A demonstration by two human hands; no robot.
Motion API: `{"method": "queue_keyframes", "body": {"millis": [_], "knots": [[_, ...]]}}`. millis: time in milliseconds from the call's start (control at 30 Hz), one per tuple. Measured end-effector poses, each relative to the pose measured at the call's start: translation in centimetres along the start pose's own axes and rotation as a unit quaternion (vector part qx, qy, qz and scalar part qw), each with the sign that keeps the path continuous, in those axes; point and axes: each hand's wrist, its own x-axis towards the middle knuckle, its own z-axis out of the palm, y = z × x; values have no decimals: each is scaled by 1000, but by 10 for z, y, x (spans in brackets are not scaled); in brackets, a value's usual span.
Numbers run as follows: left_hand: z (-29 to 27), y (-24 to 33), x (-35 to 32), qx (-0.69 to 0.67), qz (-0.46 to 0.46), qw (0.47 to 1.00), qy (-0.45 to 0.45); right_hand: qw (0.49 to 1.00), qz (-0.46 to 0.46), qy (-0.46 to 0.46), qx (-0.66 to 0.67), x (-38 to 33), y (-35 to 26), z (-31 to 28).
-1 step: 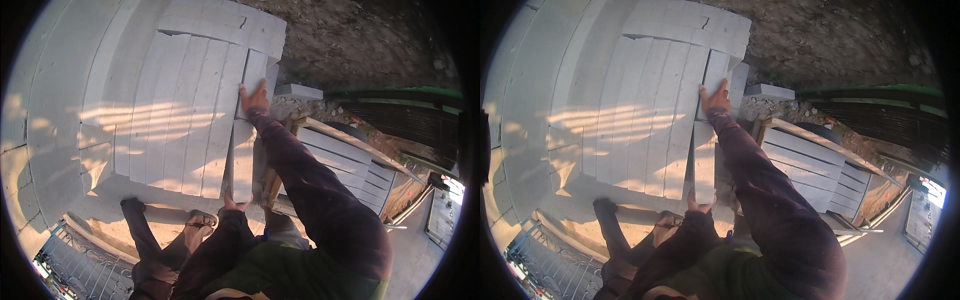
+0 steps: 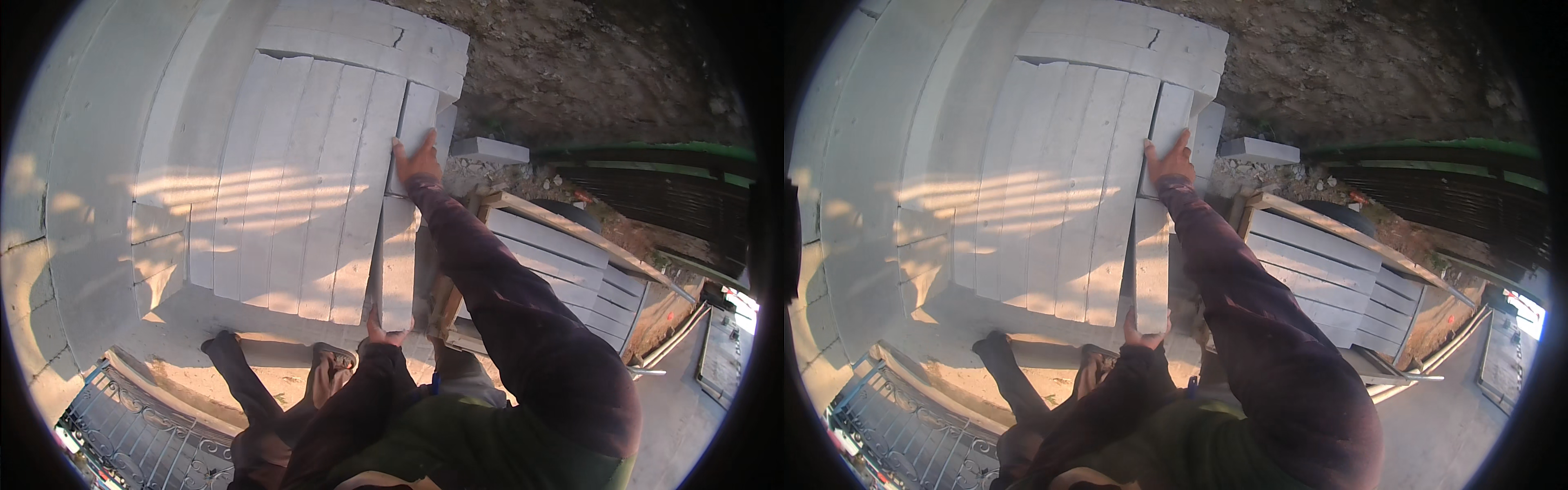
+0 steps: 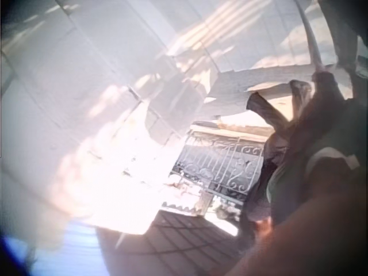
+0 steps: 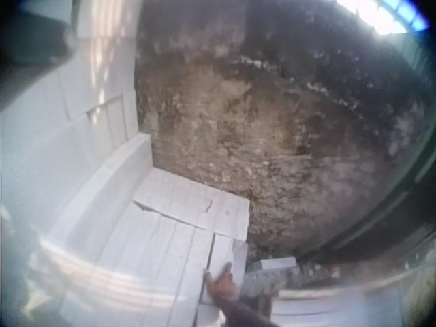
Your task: The person repeatedly picks up white rectangular blocks from a pile and places them into a wooden cart. The task is performed by hand without tools, moving blocks one at a time from the ground to the cart.
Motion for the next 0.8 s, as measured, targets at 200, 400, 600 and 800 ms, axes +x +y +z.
{"method": "queue_keyframes", "body": {"millis": [200, 400, 600, 800], "knots": [[-10, 8, 2, -6, -15, 1000, -5, 999, -10, -46, -21, 8, -2, -13], [-4, 12, -6, 40, -17, 999, -3, 999, -39, -28, -9, 11, -6, -7], [4, 15, -19, 34, -34, 999, -4, 999, -20, -50, -7, 9, 12, -20], [10, 19, -44, 119, 0, 992, 29, 989, 120, -62, -63, -13, 26, -28]]}}
